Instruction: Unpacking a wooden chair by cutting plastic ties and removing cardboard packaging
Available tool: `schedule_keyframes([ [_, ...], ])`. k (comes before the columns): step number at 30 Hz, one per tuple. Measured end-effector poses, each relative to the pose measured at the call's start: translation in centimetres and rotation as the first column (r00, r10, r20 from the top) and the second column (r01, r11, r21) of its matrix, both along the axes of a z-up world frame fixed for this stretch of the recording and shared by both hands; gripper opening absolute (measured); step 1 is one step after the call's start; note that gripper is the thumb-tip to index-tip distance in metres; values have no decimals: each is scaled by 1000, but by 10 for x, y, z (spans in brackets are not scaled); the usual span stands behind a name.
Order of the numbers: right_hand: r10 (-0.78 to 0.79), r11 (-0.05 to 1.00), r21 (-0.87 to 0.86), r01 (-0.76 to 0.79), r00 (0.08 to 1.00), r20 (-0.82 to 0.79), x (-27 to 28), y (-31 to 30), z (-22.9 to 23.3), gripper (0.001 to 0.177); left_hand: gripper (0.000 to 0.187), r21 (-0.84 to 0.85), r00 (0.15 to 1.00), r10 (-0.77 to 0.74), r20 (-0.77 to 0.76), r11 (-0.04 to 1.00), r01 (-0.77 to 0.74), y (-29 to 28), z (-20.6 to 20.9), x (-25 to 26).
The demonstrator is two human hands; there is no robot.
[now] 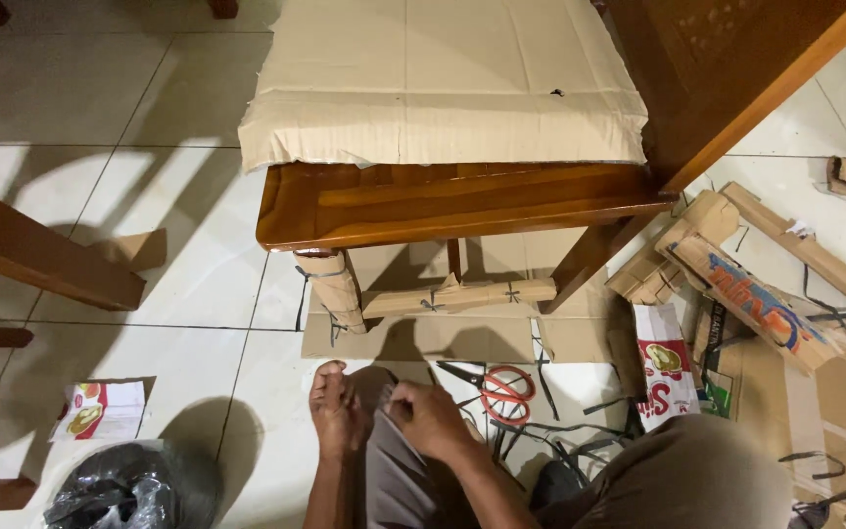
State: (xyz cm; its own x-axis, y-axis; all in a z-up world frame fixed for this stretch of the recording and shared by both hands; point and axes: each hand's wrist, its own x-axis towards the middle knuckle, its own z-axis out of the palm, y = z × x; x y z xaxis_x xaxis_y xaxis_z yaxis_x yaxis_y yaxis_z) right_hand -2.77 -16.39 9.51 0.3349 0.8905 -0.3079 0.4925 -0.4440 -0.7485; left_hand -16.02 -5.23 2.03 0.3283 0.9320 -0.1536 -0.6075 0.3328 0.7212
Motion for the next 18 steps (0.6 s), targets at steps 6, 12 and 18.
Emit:
schedule_keyframes([
  [6,96,986,149,-71,980,-173,-18,-18,89,13,13,21,993,22,-112,1000,-20,3,28,-21],
  [12,-78,956,280,84,996,-33,-2,-45,116,15,8,28,994,-14,108,1000,11,3,31,-7],
  [18,-256,930,309,198,953,160,27,-102,178,4,18,83,992,-127,26,989,125,-16,41,22],
])
